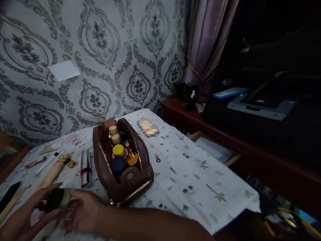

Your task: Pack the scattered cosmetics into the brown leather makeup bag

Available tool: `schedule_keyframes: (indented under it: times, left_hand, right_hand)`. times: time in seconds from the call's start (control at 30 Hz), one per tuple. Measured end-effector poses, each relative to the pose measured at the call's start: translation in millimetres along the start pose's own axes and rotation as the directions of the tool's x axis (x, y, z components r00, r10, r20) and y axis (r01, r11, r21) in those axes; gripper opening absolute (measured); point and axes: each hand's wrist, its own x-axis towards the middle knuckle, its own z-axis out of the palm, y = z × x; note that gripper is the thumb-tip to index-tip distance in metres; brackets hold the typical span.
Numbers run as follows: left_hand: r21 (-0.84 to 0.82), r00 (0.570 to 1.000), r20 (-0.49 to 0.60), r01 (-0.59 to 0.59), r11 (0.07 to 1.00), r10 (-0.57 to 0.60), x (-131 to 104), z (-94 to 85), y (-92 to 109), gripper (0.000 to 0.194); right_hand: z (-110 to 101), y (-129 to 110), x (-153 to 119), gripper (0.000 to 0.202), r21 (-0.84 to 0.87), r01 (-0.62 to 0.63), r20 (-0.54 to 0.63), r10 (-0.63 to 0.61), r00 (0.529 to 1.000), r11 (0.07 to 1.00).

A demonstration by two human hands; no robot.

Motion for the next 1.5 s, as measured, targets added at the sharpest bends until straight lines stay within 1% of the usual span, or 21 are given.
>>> schedule_keyframes:
  times: [0.07,0.1,0.13,0.17,0.23,0.37,0.47,0.53,0.6,0.67,0.73,0.83,0.93,1.0,1.1,1.17,1.23,1.3,1.37,1.47,1.5]
  left_hand:
    - [-0.081,0.996,0.039,0.077,0.994,-0.074,6,-4.3,14,0.056]
    - [-0.122,0.991,0.039,0.130,0.984,-0.126,10,-6.9,24,0.058]
    - [-0.168,0.988,0.039,0.157,0.973,-0.153,14,-9.5,34,0.060]
    - [-0.219,0.984,-0.005,0.172,0.960,-0.177,19,-11.8,44,0.061]
    - [-0.305,0.977,0.004,0.206,0.930,-0.215,29,-15.4,62,0.062]
    - [-0.372,0.978,0.053,0.207,0.905,-0.202,45,-20.5,83,0.059]
    - [-0.335,0.985,0.071,0.170,0.927,-0.156,52,-24.6,92,0.057]
    - [-0.276,0.990,0.070,0.134,0.952,-0.119,53,-26.5,93,0.056]
    - [-0.216,0.995,0.069,0.092,0.972,-0.078,51,-26.8,88,0.052]
    - [-0.153,0.997,0.066,0.045,0.987,-0.035,46,-25.1,75,0.048]
    - [-0.083,0.998,0.055,0.011,0.996,-0.007,40,-22.2,57,0.046]
    - [-0.021,0.997,0.072,-0.030,0.999,0.032,32,-19.1,33,0.045]
    - [0.014,0.991,0.117,-0.069,0.997,0.067,31,-20.0,26,0.046]
    - [0.058,0.988,0.134,-0.085,0.995,0.077,32,-21.7,30,0.047]
    - [0.116,0.993,0.096,-0.079,0.990,0.068,36,-23.5,41,0.041]
    - [0.109,0.996,0.062,-0.075,0.991,0.069,38,-24.9,46,0.039]
    - [0.088,0.996,0.055,-0.070,0.994,0.066,41,-28.1,48,0.041]
    - [0.083,0.996,0.062,-0.067,0.994,0.062,45,-34.5,51,0.043]
    - [0.094,0.996,0.044,-0.083,0.992,0.079,52,-44.0,58,0.045]
    - [0.108,0.994,-0.001,-0.105,0.989,0.106,67,-60.7,80,0.047]
    - [0.101,0.995,0.003,-0.098,0.990,0.099,72,-65.9,89,0.047]
  right_hand:
    - [1,-3,0,0.042,0.016,-0.019,0.026,0.018,0.999,1.000]
    - [1,-4,0,0.049,0.021,-0.012,0.043,0.011,0.999,1.000]
    - [2,-4,-1,0.054,0.029,0.003,0.062,-0.005,0.998,1.000]
    - [3,-5,-1,0.060,0.021,0.006,0.067,-0.008,0.998,1.000]
    - [4,-4,-3,0.064,-0.010,0.016,0.061,-0.015,0.998,1.000]
    - [8,-2,-7,0.064,-0.023,0.000,0.068,0.001,0.998,1.000]
    - [10,0,-9,0.061,-0.023,-0.004,0.060,0.005,0.998,1.000]
    - [10,0,-9,0.061,-0.018,0.000,0.058,0.001,0.998,1.000]
    - [9,-1,-8,0.064,-0.009,-0.003,0.067,0.004,0.998,1.000]
    - [8,-3,-7,0.070,-0.003,-0.009,0.072,0.009,0.997,1.000]
    - [7,-4,-5,0.077,-0.007,-0.017,0.066,0.017,0.998,1.000]
    - [6,-4,-2,0.077,-0.005,-0.035,0.046,0.036,0.998,0.999]
    - [7,-3,-1,0.071,0.000,-0.052,0.005,0.052,0.999,0.999]
    - [10,-2,-3,0.068,0.012,-0.054,-0.033,0.054,0.998,0.998]
    - [15,-2,-6,0.067,0.005,-0.066,-0.072,0.066,0.995,0.998]
    - [17,-3,-7,0.070,-0.017,-0.077,-0.087,0.075,0.993,0.997]
    - [18,-4,-8,0.071,-0.035,-0.075,-0.077,0.072,0.994,0.997]
    - [18,-5,-9,0.071,-0.051,-0.053,-0.047,0.050,0.998,0.997]
    - [18,-7,-12,0.070,-0.065,-0.027,-0.018,0.026,0.999,0.998]
    - [17,-8,-16,0.070,-0.084,-0.026,0.006,0.026,1.000,0.996]
    - [17,-8,-17,0.070,-0.088,-0.030,0.017,0.031,0.999,0.996]
